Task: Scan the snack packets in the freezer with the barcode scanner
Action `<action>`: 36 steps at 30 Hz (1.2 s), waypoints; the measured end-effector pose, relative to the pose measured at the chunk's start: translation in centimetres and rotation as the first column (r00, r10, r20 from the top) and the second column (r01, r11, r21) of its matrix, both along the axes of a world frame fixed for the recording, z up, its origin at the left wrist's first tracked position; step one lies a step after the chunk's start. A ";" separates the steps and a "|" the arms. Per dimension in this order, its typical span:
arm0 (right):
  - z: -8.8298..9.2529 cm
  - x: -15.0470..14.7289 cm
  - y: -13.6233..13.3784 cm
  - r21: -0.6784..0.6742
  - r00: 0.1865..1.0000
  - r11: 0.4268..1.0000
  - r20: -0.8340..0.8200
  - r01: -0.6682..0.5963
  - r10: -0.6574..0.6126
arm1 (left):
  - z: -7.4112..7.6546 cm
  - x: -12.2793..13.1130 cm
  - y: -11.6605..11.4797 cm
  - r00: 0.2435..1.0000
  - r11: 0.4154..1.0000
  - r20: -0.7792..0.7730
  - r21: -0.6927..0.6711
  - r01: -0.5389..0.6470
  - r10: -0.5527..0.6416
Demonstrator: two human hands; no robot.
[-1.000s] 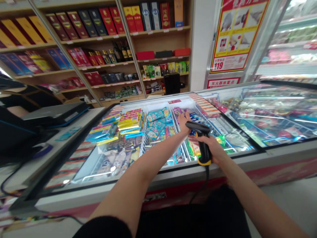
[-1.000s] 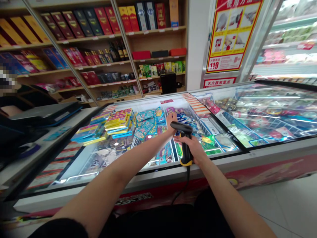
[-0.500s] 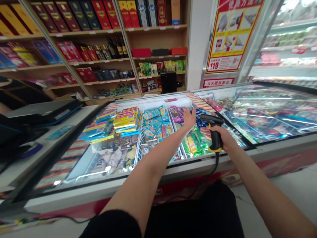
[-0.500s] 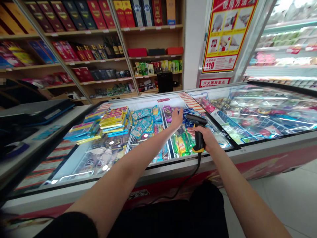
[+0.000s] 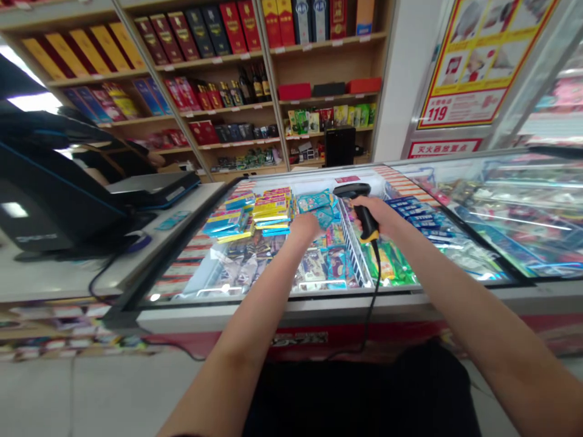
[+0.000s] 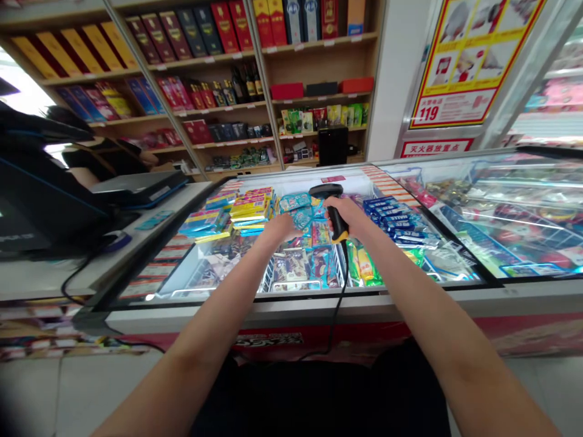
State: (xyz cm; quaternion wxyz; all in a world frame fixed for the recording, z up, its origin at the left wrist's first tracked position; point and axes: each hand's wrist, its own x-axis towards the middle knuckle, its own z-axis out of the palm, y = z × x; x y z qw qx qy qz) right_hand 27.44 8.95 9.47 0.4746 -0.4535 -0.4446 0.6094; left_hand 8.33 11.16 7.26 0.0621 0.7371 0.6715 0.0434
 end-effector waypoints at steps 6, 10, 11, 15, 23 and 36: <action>-0.2 -0.6 2.8 0.059 0.995 0.997 -0.087 -0.052 0.057 | -0.8 -1.0 2.2 0.995 0.991 0.086 0.130 0.031 -0.042; -0.8 0.1 2.8 0.106 1.000 0.994 -0.001 -0.004 0.004 | -0.4 -1.9 5.3 0.947 0.984 0.313 0.178 0.024 -0.079; -1.0 0.3 2.8 0.114 0.999 0.993 0.034 0.013 -0.017 | -0.4 -2.1 5.9 0.927 0.981 0.367 0.195 -0.002 -0.071; -1.4 1.0 3.2 0.160 0.985 0.986 0.153 0.054 -0.079 | -1.0 -2.0 7.2 0.774 0.972 0.629 0.221 -0.082 -0.077; -2.4 1.1 4.0 0.174 0.959 0.984 0.273 0.030 -0.078 | -3.7 -1.8 9.4 0.405 0.927 0.913 0.183 -0.326 -0.038; -2.3 0.9 3.6 0.133 0.949 0.991 0.308 0.022 -0.062 | -3.5 -2.2 9.5 0.391 0.923 0.918 0.201 -0.328 -0.061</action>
